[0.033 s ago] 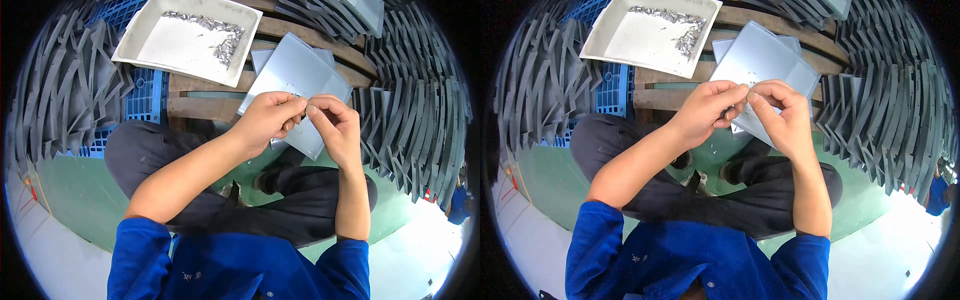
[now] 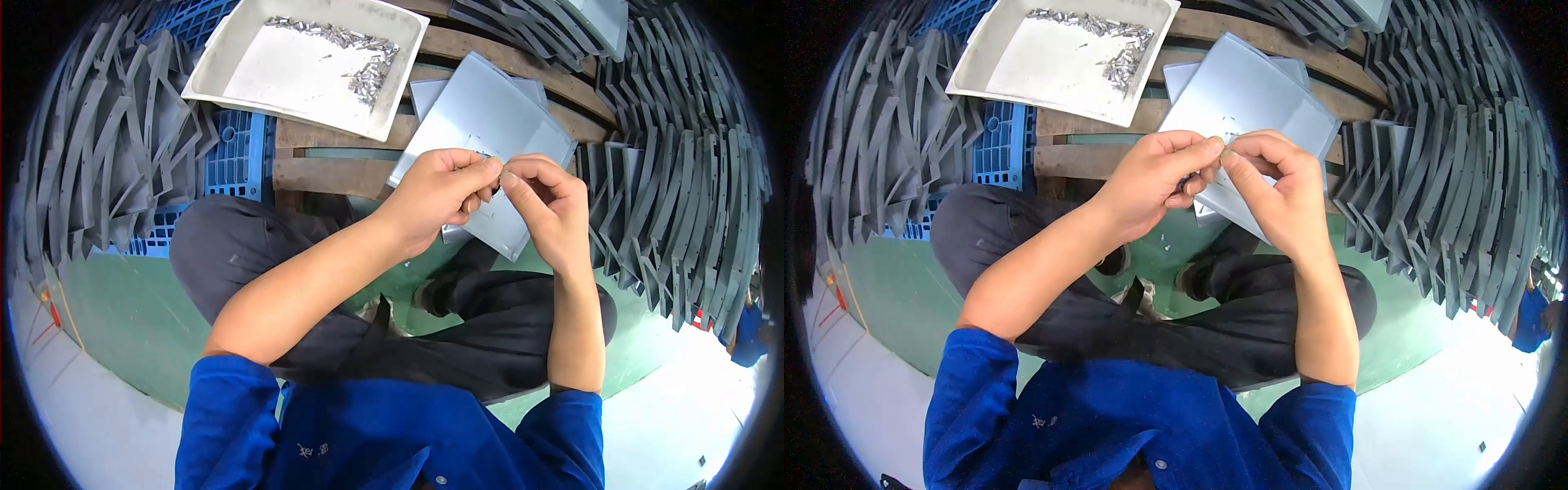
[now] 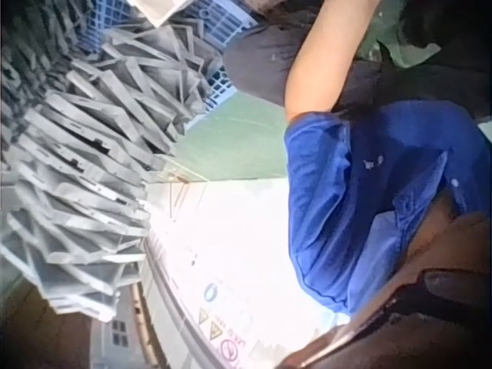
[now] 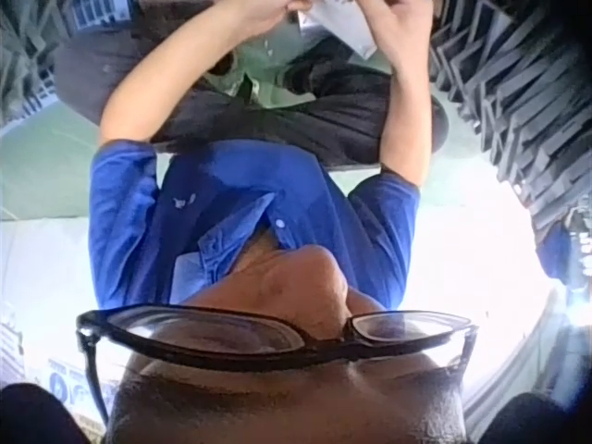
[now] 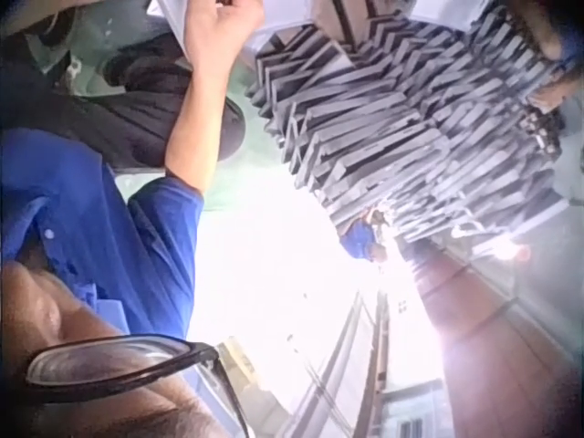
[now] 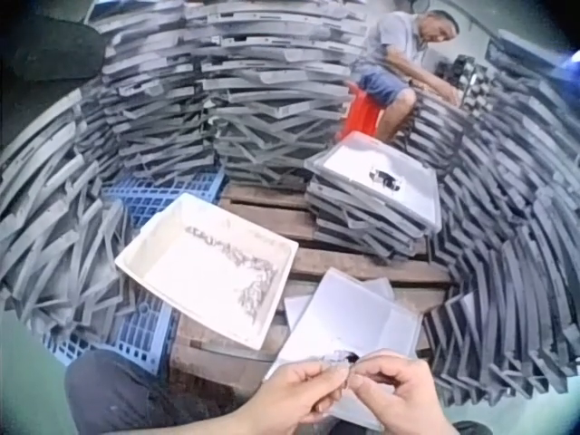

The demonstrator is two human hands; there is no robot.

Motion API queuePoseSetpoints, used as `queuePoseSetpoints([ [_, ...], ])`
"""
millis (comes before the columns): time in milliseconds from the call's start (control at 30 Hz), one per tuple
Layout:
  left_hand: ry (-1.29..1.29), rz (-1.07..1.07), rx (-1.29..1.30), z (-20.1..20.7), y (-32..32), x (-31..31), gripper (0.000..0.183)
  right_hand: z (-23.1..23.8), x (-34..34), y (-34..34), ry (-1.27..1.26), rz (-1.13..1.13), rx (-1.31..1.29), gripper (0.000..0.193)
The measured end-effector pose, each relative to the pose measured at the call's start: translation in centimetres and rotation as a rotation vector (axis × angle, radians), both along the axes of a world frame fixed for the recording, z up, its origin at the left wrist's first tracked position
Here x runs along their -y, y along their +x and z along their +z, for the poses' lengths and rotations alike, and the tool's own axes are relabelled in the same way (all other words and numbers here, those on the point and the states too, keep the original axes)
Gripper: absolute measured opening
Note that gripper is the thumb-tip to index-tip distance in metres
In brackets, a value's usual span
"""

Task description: The person sorts small metal clips and inspects metal panels by hand.

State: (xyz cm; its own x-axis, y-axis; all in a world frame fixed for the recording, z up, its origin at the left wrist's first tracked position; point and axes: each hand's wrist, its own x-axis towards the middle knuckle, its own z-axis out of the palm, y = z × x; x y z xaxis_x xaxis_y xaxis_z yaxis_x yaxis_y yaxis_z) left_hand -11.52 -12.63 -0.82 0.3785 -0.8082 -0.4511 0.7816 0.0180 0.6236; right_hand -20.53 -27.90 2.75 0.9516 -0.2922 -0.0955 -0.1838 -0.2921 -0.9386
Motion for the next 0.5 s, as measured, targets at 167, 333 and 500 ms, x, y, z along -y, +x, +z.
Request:
queuePoseSetpoints([
  [167,0.072,0.128,-0.104,0.2,0.8,-0.3,0.021,-2.1,1.6,-0.5,0.000,-0.069,-0.169,0.011],
  [333,-0.007,0.271,-0.164,0.6,1.9,-0.5,0.021,-11.8,5.0,-3.4,-0.420,-0.073,-0.371,0.015],
  [500,-0.056,0.296,-0.166,1.1,2.2,-0.1,0.018,-16.4,5.8,-6.5,-0.503,-0.058,-0.585,0.017],
])
